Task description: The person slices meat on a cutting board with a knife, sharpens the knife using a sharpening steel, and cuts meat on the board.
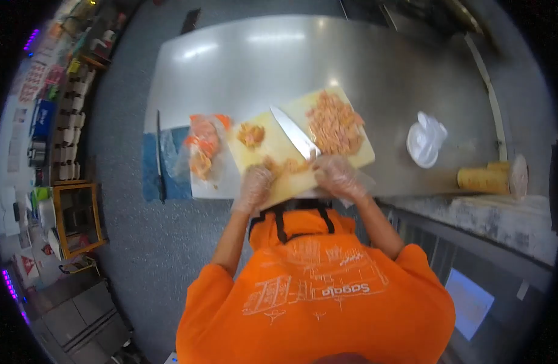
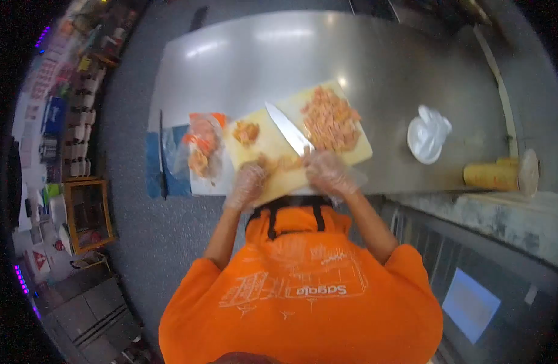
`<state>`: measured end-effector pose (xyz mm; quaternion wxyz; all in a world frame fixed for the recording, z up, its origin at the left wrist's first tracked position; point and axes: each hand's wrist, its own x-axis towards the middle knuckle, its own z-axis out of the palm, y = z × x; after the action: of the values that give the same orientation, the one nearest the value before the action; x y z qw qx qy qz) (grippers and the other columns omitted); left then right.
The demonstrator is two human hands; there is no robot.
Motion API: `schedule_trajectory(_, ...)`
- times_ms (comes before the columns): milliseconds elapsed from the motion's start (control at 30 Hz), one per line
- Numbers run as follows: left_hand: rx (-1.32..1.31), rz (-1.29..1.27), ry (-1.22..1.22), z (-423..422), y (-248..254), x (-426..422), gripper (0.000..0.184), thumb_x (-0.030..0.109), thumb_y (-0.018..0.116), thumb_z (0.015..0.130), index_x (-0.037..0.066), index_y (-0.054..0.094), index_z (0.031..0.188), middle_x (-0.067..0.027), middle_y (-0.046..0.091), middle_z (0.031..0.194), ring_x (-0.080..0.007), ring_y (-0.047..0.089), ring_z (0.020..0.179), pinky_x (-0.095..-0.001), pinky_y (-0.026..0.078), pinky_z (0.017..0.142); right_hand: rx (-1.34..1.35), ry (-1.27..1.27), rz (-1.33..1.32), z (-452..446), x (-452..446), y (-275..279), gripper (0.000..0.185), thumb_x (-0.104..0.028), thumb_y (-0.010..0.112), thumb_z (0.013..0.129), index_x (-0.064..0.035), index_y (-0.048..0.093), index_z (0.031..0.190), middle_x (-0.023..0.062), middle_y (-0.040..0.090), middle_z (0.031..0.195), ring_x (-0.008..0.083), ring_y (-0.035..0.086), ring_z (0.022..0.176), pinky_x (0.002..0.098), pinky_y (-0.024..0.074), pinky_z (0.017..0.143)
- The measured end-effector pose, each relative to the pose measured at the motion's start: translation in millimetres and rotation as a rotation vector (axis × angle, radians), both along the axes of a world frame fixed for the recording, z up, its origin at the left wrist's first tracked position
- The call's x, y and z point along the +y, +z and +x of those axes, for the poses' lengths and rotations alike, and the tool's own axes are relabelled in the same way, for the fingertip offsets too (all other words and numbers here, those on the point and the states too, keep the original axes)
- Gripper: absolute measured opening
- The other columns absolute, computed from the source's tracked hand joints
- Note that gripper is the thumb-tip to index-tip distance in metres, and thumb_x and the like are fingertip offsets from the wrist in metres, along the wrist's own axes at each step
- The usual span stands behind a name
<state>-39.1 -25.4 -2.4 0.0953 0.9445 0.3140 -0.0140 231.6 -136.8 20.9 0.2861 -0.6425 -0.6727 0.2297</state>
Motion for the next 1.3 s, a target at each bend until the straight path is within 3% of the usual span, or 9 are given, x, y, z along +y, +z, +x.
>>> schedule_trajectory(67,-0.127,0.058,-0.013,-14.5,-4.3,-19.1,0.027,0.007,0.059,0.084,0.008,0.068,0.11,-0.0151,0.066,0.095,-0.0344,0.063,0.096,-0.0455,0.05,0.087,0.08,-0.165,-0.257,1.6,-17.3,16.9,0.02,-0.016,0.066,0.084,-0.005,0.064,0.101,0.0184,0.064,0.109,0.037,0.062,0.1,0.0483,0.05,0.091)
schedule_trajectory(267,-0.483,-0.215,0.094,5.2,-12.1,-6.5,0.027,0.014,0.063,0.087,0.008,0.067,0.114,-0.017,0.065,0.106,-0.0354,0.063,0.099,-0.046,0.05,0.088,-0.339,-0.37,-0.14,-36.2,-7.9,-22.6,0.027,-0.016,0.062,0.086,0.0006,0.06,0.108,0.0236,0.065,0.105,0.0405,0.065,0.097,0.0516,0.0529,0.085)
schedule_trajectory(667,-0.261,-0.048,-0.098,34.4,-35.5,-0.9,0.012,0.017,0.061,0.092,0.007,0.067,0.096,-0.0125,0.062,0.087,-0.0303,0.062,0.092,-0.0433,0.05,0.082,-0.128,-0.376,-0.326,-54.5,-8.6,-38.4,0.039,-0.012,0.062,0.083,-0.0001,0.057,0.12,0.0294,0.066,0.106,0.0492,0.063,0.105,0.0552,0.0505,0.091)
schedule_trajectory(767,-0.311,-0.044,-0.109,31.5,-47.4,1.5,0.013,0.02,0.062,0.092,0.008,0.067,0.089,-0.0119,0.061,0.086,-0.0303,0.062,0.091,-0.0442,0.049,0.085,-0.118,-0.501,-0.098,-46.3,-20.6,-40.7,0.036,-0.014,0.06,0.086,-0.0009,0.056,0.119,0.0317,0.066,0.099,0.0516,0.064,0.097,0.0573,0.05,0.088)
schedule_trajectory(867,-0.378,-0.053,-0.044,20.8,-35.3,9.9,0.016,0.023,0.069,0.087,0.009,0.07,0.096,-0.0116,0.063,0.09,-0.0325,0.063,0.092,-0.0483,0.05,0.088,0.116,-0.612,-0.299,-56.2,-24.6,-0.8,0.03,-0.014,0.057,0.09,-0.0009,0.056,0.117,0.0323,0.066,0.093,0.0546,0.063,0.091,0.0592,0.05,0.082)
schedule_trajectory(1033,-0.419,-0.023,-0.107,-1.6,-54.2,20.6,0.016,0.022,0.07,0.085,0.008,0.07,0.091,-0.013,0.064,0.09,-0.0341,0.063,0.091,-0.0489,0.048,0.089,-0.083,-0.542,-0.439,-104.0,-43.5,-13.0,0.025,-0.016,0.053,0.097,0.0009,0.053,0.115,0.0325,0.065,0.087,0.0538,0.064,0.089,0.0588,0.0504,0.076)
schedule_trajectory(1100,-0.324,-0.075,-0.12,-7.3,-43.9,22.4,0.014,0.021,0.069,0.085,0.007,0.069,0.089,-0.0135,0.064,0.091,-0.0339,0.063,0.091,-0.0483,0.049,0.088,-0.228,-0.511,-0.276,-96.5,-64.4,-73.4,0.023,-0.019,0.047,0.103,0.0018,0.053,0.109,0.0328,0.066,0.084,0.0523,0.066,0.087,0.0608,0.0509,0.072)
schedule_trajectory(1233,-0.269,-0.069,-0.12,-9.3,-31.6,22.4,0.012,0.017,0.064,0.086,0.007,0.068,0.088,-0.0138,0.065,0.092,-0.0329,0.064,0.092,-0.0465,0.05,0.086,-0.09,-0.656,-0.465,-87.4,-33.3,-13.9,0.024,-0.019,0.041,0.105,0.0022,0.053,0.107,0.0322,0.066,0.083,0.053,0.066,0.083,0.0608,0.0514,0.072)
schedule_trajectory(1300,-0.318,-0.05,-0.15,1.6,-38.9,16.8,0.012,0.016,0.063,0.086,0.006,0.068,0.089,-0.0136,0.065,0.092,-0.0322,0.064,0.092,-0.0448,0.051,0.085,-0.103,-0.583,-0.505,-102.3,-31.4,-32.4,0.027,-0.021,0.04,0.105,0.0024,0.053,0.107,0.0329,0.067,0.084,0.0533,0.066,0.084,0.0613,0.0513,0.073)
